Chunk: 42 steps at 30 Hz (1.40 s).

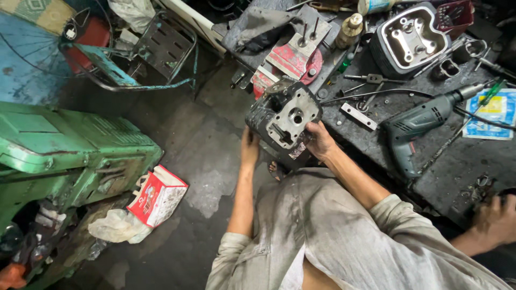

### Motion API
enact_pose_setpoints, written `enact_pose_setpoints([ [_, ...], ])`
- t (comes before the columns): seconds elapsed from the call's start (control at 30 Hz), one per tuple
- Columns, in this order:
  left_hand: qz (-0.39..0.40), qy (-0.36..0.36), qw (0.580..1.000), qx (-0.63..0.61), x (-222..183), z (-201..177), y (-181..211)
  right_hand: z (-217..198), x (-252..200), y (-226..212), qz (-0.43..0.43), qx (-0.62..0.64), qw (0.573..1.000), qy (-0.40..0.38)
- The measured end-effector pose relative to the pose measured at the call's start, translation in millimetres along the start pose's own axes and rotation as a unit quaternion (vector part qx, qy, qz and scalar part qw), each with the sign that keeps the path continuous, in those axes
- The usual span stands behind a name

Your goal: The person holds and manipulates a metal engine block, wiping its surfaces with a cloth, inserting and removing a bolt, and adjusting its position on a workbench. The person also uses a bench vise to secure the block and handles a small metal rod.

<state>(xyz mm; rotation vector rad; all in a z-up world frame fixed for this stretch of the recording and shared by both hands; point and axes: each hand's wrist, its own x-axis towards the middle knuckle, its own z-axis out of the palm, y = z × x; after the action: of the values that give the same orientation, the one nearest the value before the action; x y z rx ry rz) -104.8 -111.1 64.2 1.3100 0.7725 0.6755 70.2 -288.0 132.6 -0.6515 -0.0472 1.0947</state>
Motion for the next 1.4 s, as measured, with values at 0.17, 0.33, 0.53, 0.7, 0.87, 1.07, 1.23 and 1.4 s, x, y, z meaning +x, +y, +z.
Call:
enact_pose_setpoints([
  [0.17, 0.133, -0.058, 0.986, 0.08, 26.9, 0.1, 48.2, -17.9, 4.8, 2.5, 0.01, -0.013, 0.999, 0.04],
  [0.33, 0.069, -0.033, 0.993, 0.087, 56.3, 7.6, 87.7, -29.2, 8.9, 6.0, 0.035, -0.025, 0.997, 0.058],
  [0.53, 0.025, -0.043, 0.968, 0.247, 84.4, -11.7, 111.8, -39.4, 9.7, 8.4, 0.049, -0.022, 0.995, 0.079],
  [0.7, 0.046, 0.005, 0.969, 0.241, 110.5, -16.6, 109.2, -38.7, 14.2, 7.0, 0.056, -0.032, 0.993, 0.102],
  [0.87, 0.039, -0.025, 0.993, 0.112, 160.4, -28.1, 116.4, -34.8, 12.1, 3.1, 0.053, -0.032, 0.996, 0.065],
  [1.07, -0.044, -0.215, 0.954, 0.205, 149.4, -27.8, 110.8, -34.6, 10.3, 4.4, 0.063, -0.023, 0.994, 0.083],
  [1.23, 0.037, -0.138, 0.944, 0.298, 157.6, -27.1, 98.2, -37.2, 10.3, 5.8, 0.096, -0.047, 0.988, 0.111],
  [1.4, 0.027, 0.021, 0.981, 0.191, 189.5, -36.2, 120.5, -26.3, 12.4, 0.1, 0.043, -0.049, 0.997, 0.043],
])
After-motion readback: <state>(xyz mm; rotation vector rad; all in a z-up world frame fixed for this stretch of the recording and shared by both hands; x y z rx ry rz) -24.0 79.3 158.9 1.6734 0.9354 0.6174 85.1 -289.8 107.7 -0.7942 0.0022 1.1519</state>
